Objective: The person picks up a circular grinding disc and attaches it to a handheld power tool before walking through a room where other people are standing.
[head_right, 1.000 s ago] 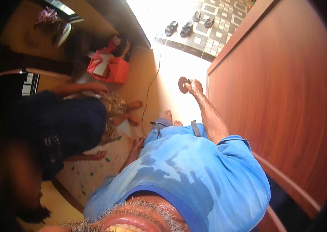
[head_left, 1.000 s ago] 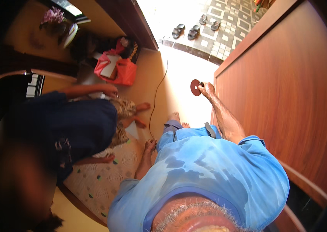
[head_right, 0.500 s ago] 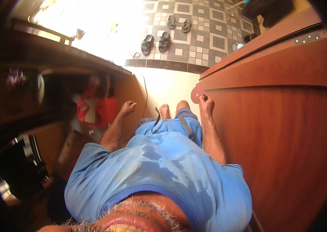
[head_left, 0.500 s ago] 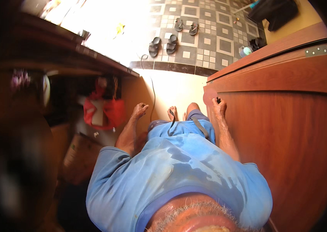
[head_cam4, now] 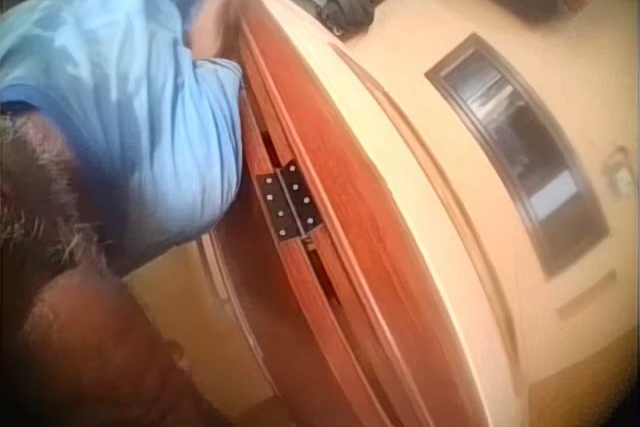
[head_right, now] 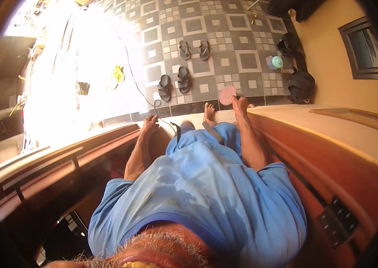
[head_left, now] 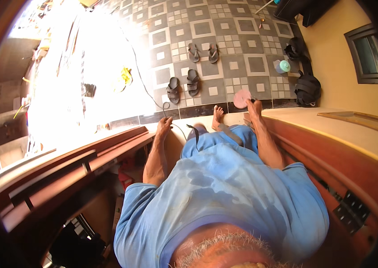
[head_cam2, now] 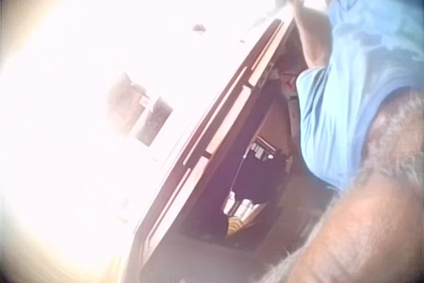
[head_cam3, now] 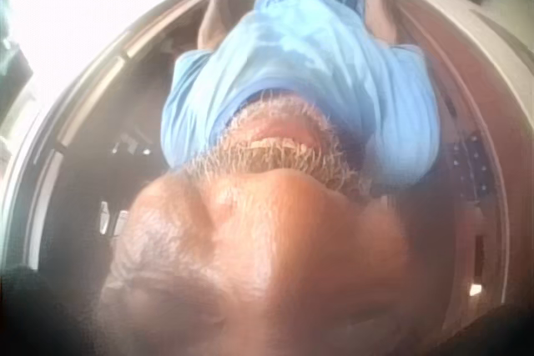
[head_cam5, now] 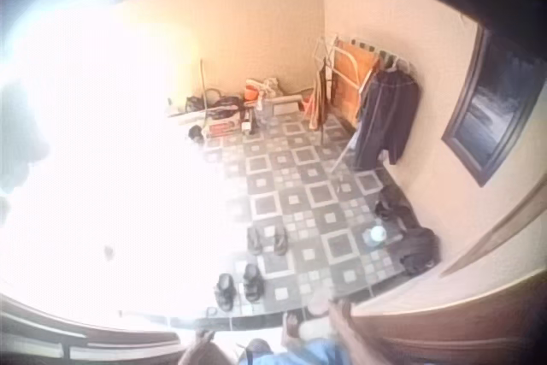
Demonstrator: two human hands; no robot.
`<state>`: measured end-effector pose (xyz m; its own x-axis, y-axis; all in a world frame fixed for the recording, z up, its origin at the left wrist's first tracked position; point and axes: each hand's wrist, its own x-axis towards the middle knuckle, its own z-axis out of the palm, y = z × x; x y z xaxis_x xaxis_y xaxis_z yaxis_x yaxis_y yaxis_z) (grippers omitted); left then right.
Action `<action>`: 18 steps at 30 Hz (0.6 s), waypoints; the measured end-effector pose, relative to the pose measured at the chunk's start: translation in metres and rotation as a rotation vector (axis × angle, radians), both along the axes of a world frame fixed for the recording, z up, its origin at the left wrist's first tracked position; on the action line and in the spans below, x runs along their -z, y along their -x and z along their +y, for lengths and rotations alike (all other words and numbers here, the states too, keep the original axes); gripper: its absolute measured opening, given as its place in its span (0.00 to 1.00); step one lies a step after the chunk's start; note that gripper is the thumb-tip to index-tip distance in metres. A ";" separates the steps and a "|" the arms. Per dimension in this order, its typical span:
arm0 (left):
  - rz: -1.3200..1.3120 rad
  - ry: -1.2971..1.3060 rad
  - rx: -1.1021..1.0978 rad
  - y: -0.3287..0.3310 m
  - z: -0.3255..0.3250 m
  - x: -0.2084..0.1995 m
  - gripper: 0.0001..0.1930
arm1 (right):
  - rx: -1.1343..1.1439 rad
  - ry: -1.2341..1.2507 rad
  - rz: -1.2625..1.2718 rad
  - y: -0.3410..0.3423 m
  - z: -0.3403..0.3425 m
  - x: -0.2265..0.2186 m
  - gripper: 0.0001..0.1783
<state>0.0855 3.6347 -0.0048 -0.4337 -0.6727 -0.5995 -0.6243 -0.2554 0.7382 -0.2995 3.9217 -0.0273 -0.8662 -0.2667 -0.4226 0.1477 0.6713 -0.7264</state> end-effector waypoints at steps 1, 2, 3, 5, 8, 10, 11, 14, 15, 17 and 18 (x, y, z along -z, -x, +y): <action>-0.040 -0.036 -0.015 0.001 -0.007 0.007 0.25 | 0.035 0.025 0.040 0.027 -0.019 0.004 0.17; -0.206 0.173 0.217 0.012 -0.007 0.007 0.27 | 0.085 0.031 0.099 0.058 -0.022 0.006 0.17; -0.290 0.167 0.220 -0.009 -0.028 0.020 0.29 | 0.052 0.082 0.161 0.072 -0.063 -0.006 0.17; -0.360 0.099 0.216 -0.009 -0.048 0.027 0.28 | -0.047 0.044 0.167 0.107 -0.118 -0.049 0.18; -0.357 -0.203 0.109 0.043 -0.103 0.049 0.24 | 0.497 0.395 -0.027 0.183 -0.141 -0.066 0.14; -0.406 -0.205 0.226 0.095 -0.154 0.041 0.23 | 0.950 0.514 -0.122 0.226 -0.135 -0.084 0.09; -0.416 -0.194 0.330 0.146 -0.186 0.042 0.23 | 1.112 0.619 -0.074 0.252 -0.112 -0.080 0.10; -0.397 -0.175 0.594 0.267 -0.288 0.059 0.21 | 1.283 0.722 0.071 0.311 -0.079 -0.054 0.14; -0.412 -0.190 0.674 0.305 -0.327 0.066 0.20 | 1.320 0.663 0.160 0.319 -0.091 -0.056 0.14; -0.456 -0.215 0.800 0.395 -0.402 0.069 0.20 | 1.356 0.679 0.295 0.326 -0.085 -0.051 0.14; -0.495 -0.214 0.845 0.450 -0.438 0.067 0.19 | 1.362 0.745 0.343 0.298 -0.077 -0.038 0.13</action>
<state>-0.3648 3.1967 -0.0716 -0.3886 -0.1160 -0.9141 -0.8866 0.3172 0.3367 -0.5970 3.8450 0.0104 -0.6421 0.7054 -0.3002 0.0824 -0.3259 -0.9418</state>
